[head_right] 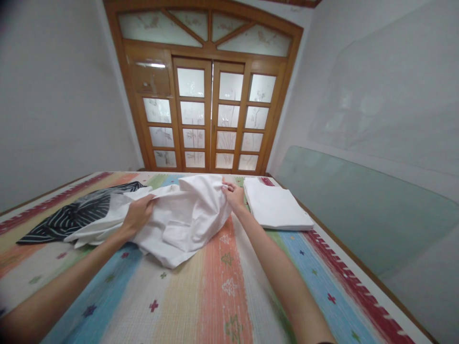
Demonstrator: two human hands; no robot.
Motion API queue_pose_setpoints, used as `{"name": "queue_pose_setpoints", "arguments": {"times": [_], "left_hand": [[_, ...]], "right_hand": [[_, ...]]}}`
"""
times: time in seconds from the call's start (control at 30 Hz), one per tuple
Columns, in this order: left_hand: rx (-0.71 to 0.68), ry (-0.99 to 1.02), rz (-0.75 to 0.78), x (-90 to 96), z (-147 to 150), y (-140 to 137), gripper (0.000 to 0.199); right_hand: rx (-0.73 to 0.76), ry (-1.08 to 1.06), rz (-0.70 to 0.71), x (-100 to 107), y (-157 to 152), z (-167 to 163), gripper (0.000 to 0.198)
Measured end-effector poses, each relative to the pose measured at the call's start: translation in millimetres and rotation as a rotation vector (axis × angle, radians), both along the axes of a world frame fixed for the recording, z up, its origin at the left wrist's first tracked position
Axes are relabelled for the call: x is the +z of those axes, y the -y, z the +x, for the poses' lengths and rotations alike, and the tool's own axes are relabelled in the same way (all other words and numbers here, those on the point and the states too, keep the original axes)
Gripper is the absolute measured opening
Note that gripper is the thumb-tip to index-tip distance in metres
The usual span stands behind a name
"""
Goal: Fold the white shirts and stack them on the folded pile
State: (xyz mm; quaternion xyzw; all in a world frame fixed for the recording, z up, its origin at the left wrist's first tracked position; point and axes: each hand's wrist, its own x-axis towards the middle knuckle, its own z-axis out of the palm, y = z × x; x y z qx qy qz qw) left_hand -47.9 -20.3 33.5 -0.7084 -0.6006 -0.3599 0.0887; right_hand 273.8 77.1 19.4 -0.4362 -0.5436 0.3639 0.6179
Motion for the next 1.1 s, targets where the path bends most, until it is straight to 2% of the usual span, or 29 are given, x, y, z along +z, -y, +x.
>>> {"name": "queue_pose_setpoints", "arguments": {"times": [0.07,0.17,0.27,0.4,0.53,0.67,0.77,0.9,0.97,1.03,1.1], "left_hand": [[-0.004,0.093,0.029,16.0,5,-3,0.024],[-0.009,0.182,0.149,37.4,19,-5,0.022],[-0.073,0.291,0.243,51.3,41,-1,0.027],[-0.285,0.481,0.077,56.9,74,9,0.040],[-0.352,0.411,-0.024,54.9,93,14,0.046],[-0.370,0.310,-0.099,52.1,92,15,0.026],[-0.342,0.273,-0.124,49.5,83,16,0.018],[-0.230,0.279,-0.116,44.7,68,16,0.016],[-0.228,0.340,-0.138,42.7,60,15,0.018],[-0.252,0.431,-0.163,41.6,52,15,0.019],[-0.266,0.522,-0.176,41.4,45,14,0.021]], "right_hand": [[-0.039,-0.009,0.061,13,-2,4,0.038],[-0.076,-0.016,0.208,36,1,7,0.043],[-0.036,0.023,0.300,57,14,3,0.047],[0.108,0.231,0.311,69,40,-11,0.040],[0.363,0.421,0.299,65,58,-20,0.039],[0.567,0.519,0.216,64,66,-22,0.036],[0.528,0.646,0.247,65,68,-22,0.034],[0.307,0.830,0.349,57,64,-21,0.033],[0.253,0.883,0.323,48,62,-20,0.047],[0.262,0.893,0.251,37,59,-21,0.061],[0.324,0.862,0.194,24,57,-22,0.062]]}}
